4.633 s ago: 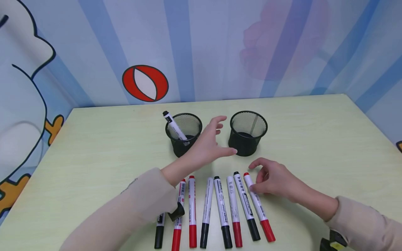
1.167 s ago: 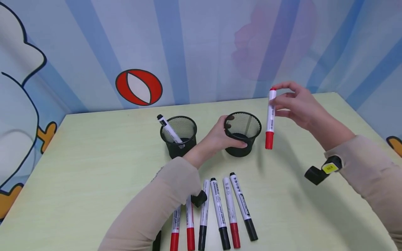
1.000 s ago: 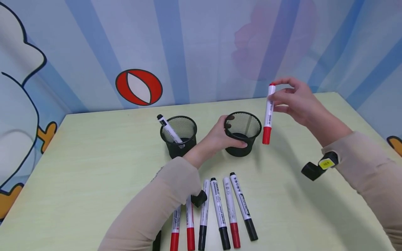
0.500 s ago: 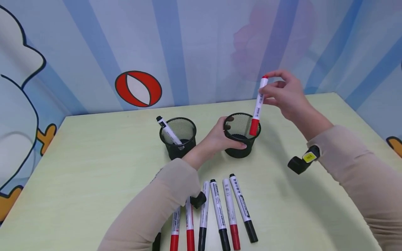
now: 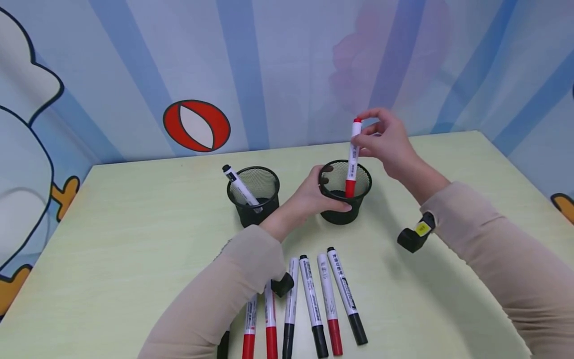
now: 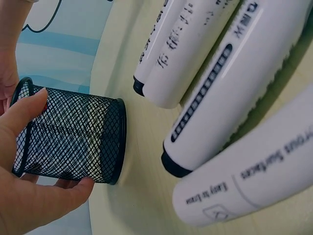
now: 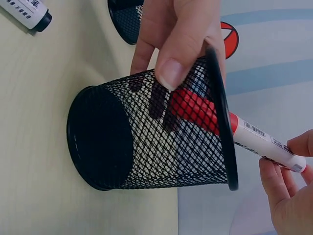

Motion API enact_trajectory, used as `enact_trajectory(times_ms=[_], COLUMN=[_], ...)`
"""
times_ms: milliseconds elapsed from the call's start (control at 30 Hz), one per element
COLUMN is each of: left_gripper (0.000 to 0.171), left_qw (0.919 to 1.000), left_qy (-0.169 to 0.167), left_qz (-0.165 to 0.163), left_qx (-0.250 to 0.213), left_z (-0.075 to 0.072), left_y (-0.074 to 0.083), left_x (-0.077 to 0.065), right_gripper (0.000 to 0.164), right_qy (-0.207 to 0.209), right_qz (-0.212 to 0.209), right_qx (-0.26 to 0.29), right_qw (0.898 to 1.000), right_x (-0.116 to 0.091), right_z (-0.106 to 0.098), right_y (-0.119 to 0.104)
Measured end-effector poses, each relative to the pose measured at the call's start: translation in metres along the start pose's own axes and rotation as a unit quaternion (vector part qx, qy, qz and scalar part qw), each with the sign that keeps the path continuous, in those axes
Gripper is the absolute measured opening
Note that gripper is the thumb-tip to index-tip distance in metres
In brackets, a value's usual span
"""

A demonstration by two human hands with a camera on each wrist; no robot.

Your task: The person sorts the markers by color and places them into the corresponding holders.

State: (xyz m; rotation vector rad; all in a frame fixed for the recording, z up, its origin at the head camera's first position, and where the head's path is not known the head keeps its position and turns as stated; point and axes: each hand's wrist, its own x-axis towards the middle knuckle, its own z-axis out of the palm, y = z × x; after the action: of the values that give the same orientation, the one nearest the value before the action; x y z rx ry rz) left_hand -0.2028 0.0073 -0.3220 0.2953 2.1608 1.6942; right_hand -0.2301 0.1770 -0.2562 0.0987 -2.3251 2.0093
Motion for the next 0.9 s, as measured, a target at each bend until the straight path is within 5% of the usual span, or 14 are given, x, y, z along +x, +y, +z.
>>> enact_trajectory(times_ms=[500, 900], left_gripper=[0.092, 0.089], left_qw=[0.9996, 0.9995], left_qy=[-0.020, -0.023], left_qz=[0.017, 0.019], left_qx=[-0.004, -0.015], left_z=[-0.001, -0.006], left_y=[0.000, -0.001], left_x=[0.001, -0.004], right_gripper=[0.039, 0.037], right_qy=[-0.037, -0.117], right_qz=[-0.064, -0.138], right_qx=[-0.095, -0.221], right_qw=[0.993, 0.958], right_x=[-0.005, -0.012], right_z=[0.017, 0.027], right_y=[0.020, 0.029])
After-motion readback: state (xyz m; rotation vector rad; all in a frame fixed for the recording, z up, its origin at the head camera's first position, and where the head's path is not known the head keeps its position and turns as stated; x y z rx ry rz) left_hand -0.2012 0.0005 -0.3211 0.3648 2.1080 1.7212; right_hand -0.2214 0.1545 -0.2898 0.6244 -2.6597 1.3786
